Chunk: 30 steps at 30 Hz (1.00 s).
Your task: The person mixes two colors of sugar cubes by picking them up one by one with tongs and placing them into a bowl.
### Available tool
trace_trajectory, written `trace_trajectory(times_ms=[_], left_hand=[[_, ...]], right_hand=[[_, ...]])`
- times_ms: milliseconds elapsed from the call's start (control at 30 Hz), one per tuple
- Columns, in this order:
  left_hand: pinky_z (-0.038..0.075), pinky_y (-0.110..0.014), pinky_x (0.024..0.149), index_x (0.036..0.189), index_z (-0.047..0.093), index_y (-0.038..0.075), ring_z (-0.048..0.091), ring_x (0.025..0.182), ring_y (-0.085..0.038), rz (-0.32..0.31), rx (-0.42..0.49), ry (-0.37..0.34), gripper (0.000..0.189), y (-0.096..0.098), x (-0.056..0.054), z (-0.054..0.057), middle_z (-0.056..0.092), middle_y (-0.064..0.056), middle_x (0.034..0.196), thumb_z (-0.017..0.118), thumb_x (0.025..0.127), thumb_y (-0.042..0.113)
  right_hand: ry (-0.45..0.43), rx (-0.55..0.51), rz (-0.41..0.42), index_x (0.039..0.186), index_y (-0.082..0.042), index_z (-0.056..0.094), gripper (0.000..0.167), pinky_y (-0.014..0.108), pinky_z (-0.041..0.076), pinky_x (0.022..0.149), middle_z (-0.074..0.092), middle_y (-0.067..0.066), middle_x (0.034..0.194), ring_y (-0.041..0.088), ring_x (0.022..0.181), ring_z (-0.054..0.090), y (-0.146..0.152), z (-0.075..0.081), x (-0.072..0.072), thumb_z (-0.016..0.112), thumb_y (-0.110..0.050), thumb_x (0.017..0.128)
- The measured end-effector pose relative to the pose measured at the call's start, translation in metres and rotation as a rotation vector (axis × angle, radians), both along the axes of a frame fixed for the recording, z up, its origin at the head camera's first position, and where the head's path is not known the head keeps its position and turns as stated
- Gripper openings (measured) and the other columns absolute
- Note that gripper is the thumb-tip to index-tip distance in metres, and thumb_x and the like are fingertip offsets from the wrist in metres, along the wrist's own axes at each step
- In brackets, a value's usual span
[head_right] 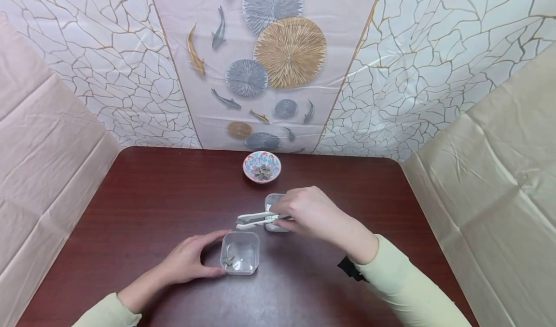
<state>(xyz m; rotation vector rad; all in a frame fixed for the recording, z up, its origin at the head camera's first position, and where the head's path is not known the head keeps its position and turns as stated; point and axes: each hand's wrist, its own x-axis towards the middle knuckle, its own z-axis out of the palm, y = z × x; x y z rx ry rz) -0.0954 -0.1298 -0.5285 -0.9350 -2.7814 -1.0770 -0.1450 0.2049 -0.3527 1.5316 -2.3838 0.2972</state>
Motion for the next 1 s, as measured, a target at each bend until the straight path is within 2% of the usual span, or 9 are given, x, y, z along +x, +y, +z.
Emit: trace_trajectory(times_ms=[200,400,533,733,1000], left_hand=[[0.058,-0.051,0.098,0.153,0.059,0.019,0.072,0.118,-0.027,0.010,-0.013,-0.006,0.088,0.000,0.001,0.000,0.072,-0.002,0.139,0.092,0.079,0.052],[0.058,-0.050,0.099,0.153,0.060,0.018,0.071,0.119,-0.027,0.007,-0.012,0.001,0.087,0.000,0.001,0.000,0.072,-0.001,0.139,0.092,0.079,0.051],[0.058,-0.050,0.099,0.153,0.060,0.019,0.071,0.119,-0.027,0.009,-0.016,0.004,0.087,-0.001,0.001,-0.001,0.072,-0.001,0.139,0.092,0.079,0.052],[0.058,-0.050,0.099,0.153,0.060,0.019,0.071,0.119,-0.027,0.007,-0.010,0.006,0.087,-0.002,0.002,0.000,0.072,-0.002,0.139,0.092,0.079,0.052],[0.058,-0.050,0.100,0.153,0.059,0.018,0.071,0.120,-0.027,0.002,-0.009,0.001,0.087,-0.002,0.002,0.001,0.072,-0.003,0.139,0.092,0.079,0.052]], right_hand=[[0.005,-0.033,-0.026,0.102,-0.013,0.082,0.022,0.031,0.054,0.059,0.073,-0.006,0.083,0.009,0.072,0.065,0.007,0.009,-0.012,0.092,-0.016,0.082],[0.019,-0.028,-0.095,0.099,-0.014,0.081,0.018,0.035,0.055,0.060,0.072,-0.007,0.081,0.011,0.071,0.066,0.013,0.012,-0.032,0.090,-0.016,0.083],[0.001,-0.005,-0.164,0.098,-0.016,0.082,0.015,0.039,0.056,0.062,0.074,-0.006,0.083,0.013,0.073,0.068,0.015,0.011,-0.049,0.089,-0.019,0.085],[-0.077,0.043,-0.272,0.100,-0.017,0.082,0.012,0.046,0.056,0.063,0.079,-0.005,0.091,0.018,0.074,0.071,0.015,0.006,-0.077,0.087,-0.021,0.089],[-0.114,0.100,-0.342,0.101,-0.016,0.084,0.012,0.049,0.056,0.063,0.081,-0.002,0.094,0.023,0.076,0.074,0.011,-0.007,-0.116,0.086,-0.021,0.091]])
